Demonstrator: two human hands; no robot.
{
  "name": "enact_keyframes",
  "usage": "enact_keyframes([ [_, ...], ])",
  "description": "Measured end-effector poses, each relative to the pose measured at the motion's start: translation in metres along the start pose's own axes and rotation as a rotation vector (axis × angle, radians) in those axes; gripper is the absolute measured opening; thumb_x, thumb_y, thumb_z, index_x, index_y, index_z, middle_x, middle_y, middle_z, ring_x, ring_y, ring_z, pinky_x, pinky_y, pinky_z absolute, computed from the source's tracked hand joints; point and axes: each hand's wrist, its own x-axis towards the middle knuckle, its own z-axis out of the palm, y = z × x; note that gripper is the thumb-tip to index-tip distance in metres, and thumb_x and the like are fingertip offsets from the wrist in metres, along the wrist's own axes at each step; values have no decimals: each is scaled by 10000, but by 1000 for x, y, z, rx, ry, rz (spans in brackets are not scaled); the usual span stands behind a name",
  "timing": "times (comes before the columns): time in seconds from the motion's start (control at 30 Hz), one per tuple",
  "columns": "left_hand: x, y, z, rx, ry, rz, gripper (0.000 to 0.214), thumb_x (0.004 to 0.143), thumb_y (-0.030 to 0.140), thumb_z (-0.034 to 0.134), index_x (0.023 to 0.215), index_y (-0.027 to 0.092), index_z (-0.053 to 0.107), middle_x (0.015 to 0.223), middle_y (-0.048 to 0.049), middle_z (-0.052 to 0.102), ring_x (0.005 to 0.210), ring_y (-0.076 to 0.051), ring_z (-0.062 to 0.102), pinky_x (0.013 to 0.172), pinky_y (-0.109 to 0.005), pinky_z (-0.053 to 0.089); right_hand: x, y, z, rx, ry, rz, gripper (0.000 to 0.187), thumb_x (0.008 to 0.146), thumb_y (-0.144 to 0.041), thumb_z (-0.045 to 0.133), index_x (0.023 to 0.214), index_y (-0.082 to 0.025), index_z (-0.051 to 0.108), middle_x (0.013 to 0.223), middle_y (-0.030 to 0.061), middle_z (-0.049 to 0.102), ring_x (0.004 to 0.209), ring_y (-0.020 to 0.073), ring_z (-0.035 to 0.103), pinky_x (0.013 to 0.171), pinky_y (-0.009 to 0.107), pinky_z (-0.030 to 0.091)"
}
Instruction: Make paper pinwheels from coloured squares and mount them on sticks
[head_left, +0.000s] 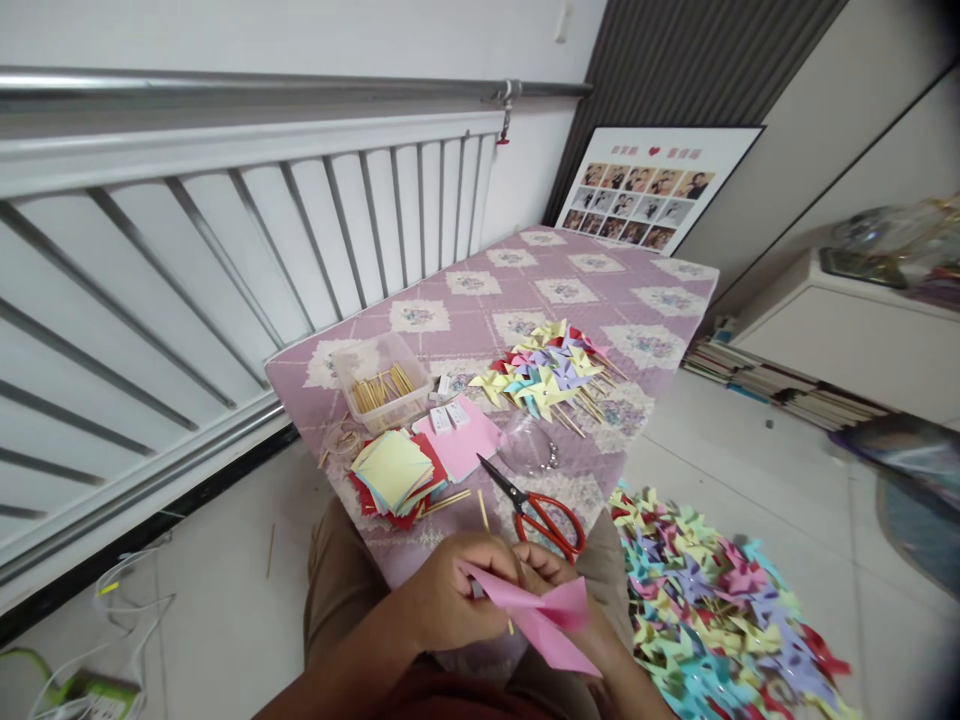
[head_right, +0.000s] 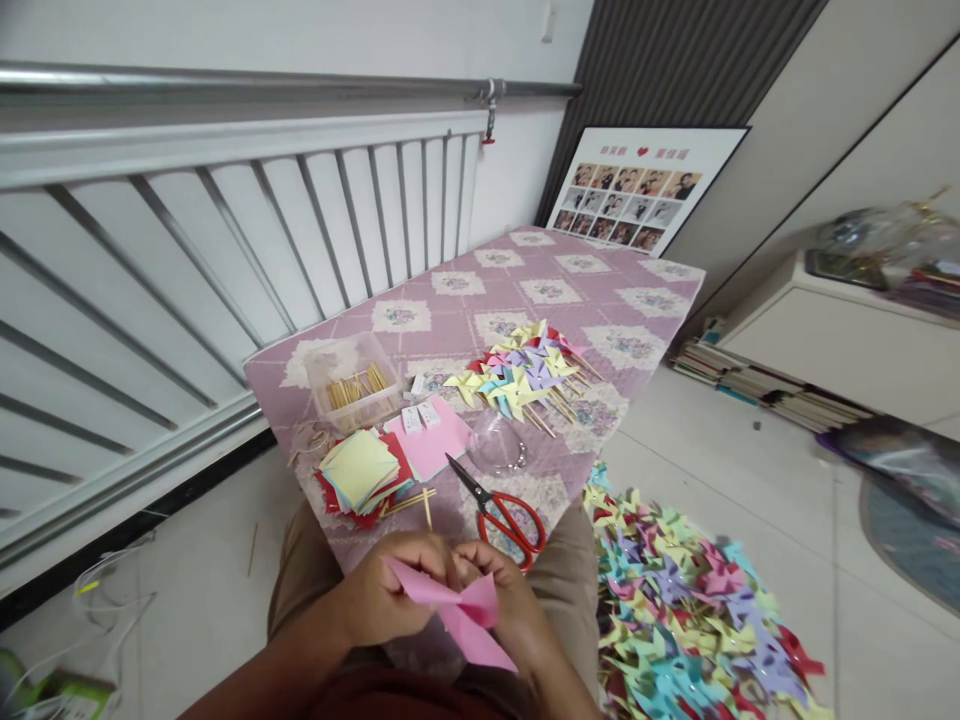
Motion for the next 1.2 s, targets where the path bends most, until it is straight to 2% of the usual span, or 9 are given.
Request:
enact_keyframes([
  [0.07,-1,7,1,25,-23,14,61,680,114,602,652,169,596,717,-65,671,681,-170,594,662,-283,446,8,-6,4,66,-17,3,387,657,-547,781,714,-180,672,587,-27,540,517,105,409,506,239,333],
  [0.13,-2,12,2,56,-44,38,87,666,85,599,642,168,602,706,-65,682,683,-172,599,670,-284,451,15,-14,10,121,-28,2,378,649,-531,795,758,-187,684,592,-43,541,509,93,413,506,223,342],
  [0.3,-5,17,7,91,-63,-14,107,665,74,587,622,165,626,674,-53,677,646,-158,593,635,-267,443,22,-27,25,191,-90,21,327,639,-469,819,719,-187,674,698,-19,624,597,111,526,588,230,428],
  [0.4,-8,14,6,56,-40,-61,100,672,83,590,646,163,644,683,-50,673,657,-159,589,645,-269,442,22,-29,28,205,-84,11,321,650,-446,820,668,-179,643,616,-44,579,525,87,475,517,206,388],
  [0.57,-14,3,-1,-63,-39,-111,59,697,111,612,662,154,634,724,-55,669,666,-150,572,617,-256,421,21,-40,24,292,39,-29,355,655,-449,824,620,-174,604,490,-66,532,438,55,430,440,161,339],
  [0.67,-16,0,-7,-124,9,-139,64,693,143,646,640,154,612,711,-59,658,658,-157,563,591,-261,403,22,-48,19,406,152,-47,324,636,-407,851,685,-179,626,528,-72,547,446,42,466,449,140,393],
  [0.97,-24,-9,-18,-255,134,-153,262,671,355,724,590,184,543,651,-47,596,657,-179,539,614,-308,407,23,-53,6,612,337,-163,318,577,-334,901,724,-186,660,659,-58,618,542,45,563,522,118,535],
  [1.1,-25,-16,-18,-459,225,-185,336,609,426,783,603,178,557,612,-25,557,622,-164,513,599,-307,394,21,-55,6,638,362,-161,329,556,-321,912,744,-189,678,672,-55,629,543,47,575,529,119,554],
  [1.2,-23,-18,-19,-704,285,-157,330,571,385,817,610,182,560,587,13,541,575,-129,495,618,-299,410,20,-56,8,644,377,-161,324,555,-312,912,737,-188,675,687,-53,631,548,48,576,516,113,545],
])
